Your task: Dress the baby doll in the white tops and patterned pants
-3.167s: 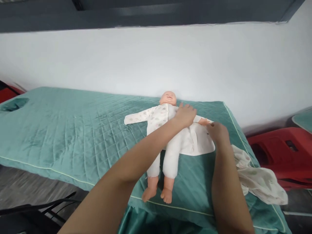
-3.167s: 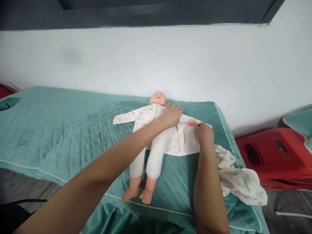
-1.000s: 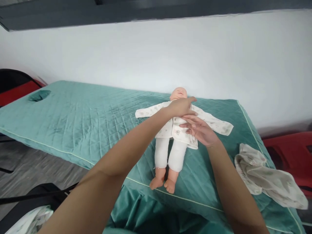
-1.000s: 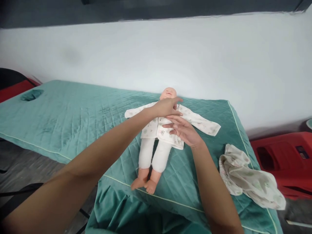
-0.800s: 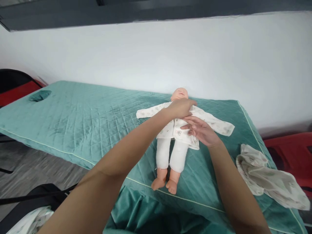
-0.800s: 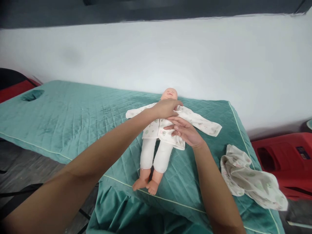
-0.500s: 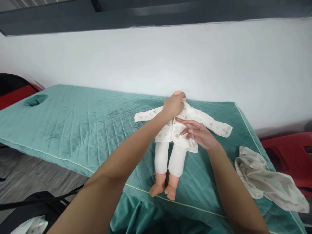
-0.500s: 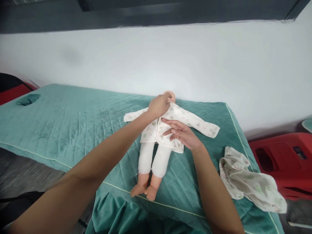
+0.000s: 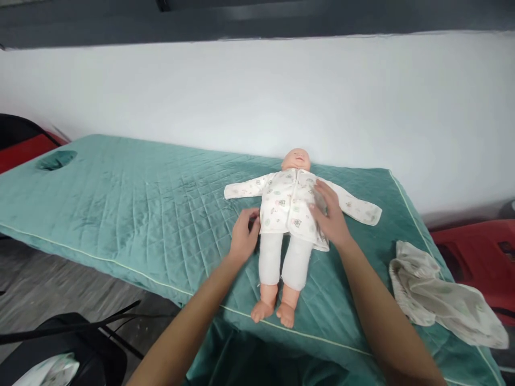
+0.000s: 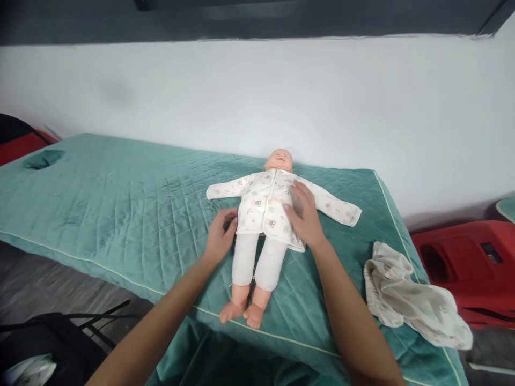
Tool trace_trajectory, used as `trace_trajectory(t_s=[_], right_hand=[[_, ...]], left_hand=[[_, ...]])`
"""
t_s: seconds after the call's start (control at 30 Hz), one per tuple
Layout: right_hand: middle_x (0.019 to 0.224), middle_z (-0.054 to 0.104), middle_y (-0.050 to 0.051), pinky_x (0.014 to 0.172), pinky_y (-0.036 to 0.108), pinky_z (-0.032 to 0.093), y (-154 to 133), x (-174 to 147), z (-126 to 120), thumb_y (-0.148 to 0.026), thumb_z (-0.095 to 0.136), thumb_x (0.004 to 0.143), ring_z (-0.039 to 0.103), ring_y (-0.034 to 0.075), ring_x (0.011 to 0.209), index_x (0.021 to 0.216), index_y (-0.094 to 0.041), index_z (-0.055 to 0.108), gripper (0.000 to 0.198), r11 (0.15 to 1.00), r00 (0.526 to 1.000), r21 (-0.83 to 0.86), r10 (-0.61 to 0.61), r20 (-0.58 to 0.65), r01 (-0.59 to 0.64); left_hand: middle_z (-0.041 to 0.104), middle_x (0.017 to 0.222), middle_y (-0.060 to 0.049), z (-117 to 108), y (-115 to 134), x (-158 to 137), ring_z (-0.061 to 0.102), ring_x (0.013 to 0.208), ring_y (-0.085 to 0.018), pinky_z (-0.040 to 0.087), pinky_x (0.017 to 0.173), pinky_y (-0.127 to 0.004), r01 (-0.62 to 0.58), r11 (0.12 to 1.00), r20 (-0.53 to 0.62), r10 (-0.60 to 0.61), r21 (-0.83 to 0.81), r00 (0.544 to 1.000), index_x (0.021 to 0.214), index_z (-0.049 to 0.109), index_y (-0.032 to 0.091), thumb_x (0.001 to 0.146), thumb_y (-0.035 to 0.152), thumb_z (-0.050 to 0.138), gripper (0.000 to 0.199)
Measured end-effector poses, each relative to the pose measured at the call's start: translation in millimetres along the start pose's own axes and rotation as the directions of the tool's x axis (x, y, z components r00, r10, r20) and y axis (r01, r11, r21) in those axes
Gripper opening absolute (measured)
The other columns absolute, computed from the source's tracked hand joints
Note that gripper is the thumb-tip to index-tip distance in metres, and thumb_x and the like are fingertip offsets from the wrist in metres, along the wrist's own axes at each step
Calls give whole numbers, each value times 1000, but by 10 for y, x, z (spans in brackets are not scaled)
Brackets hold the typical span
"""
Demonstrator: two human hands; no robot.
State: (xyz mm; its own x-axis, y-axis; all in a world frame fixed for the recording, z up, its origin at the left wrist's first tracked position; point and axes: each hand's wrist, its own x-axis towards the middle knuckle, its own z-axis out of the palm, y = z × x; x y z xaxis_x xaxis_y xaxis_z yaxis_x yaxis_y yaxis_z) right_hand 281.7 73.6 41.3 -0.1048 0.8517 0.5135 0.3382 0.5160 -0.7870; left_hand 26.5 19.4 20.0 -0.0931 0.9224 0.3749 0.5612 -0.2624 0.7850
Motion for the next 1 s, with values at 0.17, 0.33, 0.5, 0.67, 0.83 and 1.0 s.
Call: trace_trajectory(t_s=[0.17, 0.33, 0.5, 0.67, 0.83, 1.0], right_hand=[[161, 37, 9, 126, 52, 23, -4, -107, 106, -45, 50, 101, 31, 24, 151, 147, -27, 47, 50, 985, 995, -150, -73, 71, 83], [163, 33, 9, 126, 53, 23, -84, -482, 93, -45, 47, 102, 29, 24, 152, 152, -27, 40, 54, 976, 999, -216, -30, 26, 35], [155, 45, 15, 119, 55, 33, -221, -1013, -8, -46, 44, 102, 42, 30, 143, 152, -21, 39, 57, 918, 967, -306, 253, -36, -252], [131, 62, 17, 103, 52, 44, -322, -1148, -14, -38, 49, 95, 56, 33, 121, 140, -16, 51, 50, 819, 938, -460, 328, -113, -342], [111, 67, 14, 84, 41, 48, -320, -1047, 29, -39, 50, 91, 62, 29, 96, 129, -14, 59, 47, 740, 884, -485, 412, -221, -467], [104, 70, 10, 74, 35, 43, -327, -1059, 7, -33, 46, 90, 64, 27, 88, 128, -18, 59, 43, 694, 851, -498, 471, -230, -519]], left_hand=[[67, 122, -4, -134, 23, -400, 64, 113, -18, 52, 104, -38, 44, 999, 165, -45, 8, 985, 128, 54, 29, 93, 21, 51, 36], [63, 135, -7, -137, -11, -408, 62, 122, -20, 49, 109, -40, 23, 1000, 232, -26, 18, 972, 137, 50, 26, 89, 19, 57, 50], [66, 131, -6, -86, -6, -399, 63, 119, -21, 47, 109, -42, 82, 996, 213, -86, 28, 973, 138, 50, 26, 88, 19, 60, 52], [72, 117, -7, 66, 146, -348, 67, 106, -24, 49, 101, -45, 127, 986, 149, -143, 110, 978, 133, 53, 23, 90, 21, 58, 44], [71, 114, -11, 196, 198, -363, 67, 106, -27, 51, 91, -41, 54, 979, 88, -72, 196, 993, 124, 57, 20, 93, 14, 47, 34], [69, 102, -7, 167, 122, -447, 65, 94, -22, 49, 84, -34, 14, 981, -30, -8, 196, 1000, 114, 60, 21, 91, 14, 47, 27]])
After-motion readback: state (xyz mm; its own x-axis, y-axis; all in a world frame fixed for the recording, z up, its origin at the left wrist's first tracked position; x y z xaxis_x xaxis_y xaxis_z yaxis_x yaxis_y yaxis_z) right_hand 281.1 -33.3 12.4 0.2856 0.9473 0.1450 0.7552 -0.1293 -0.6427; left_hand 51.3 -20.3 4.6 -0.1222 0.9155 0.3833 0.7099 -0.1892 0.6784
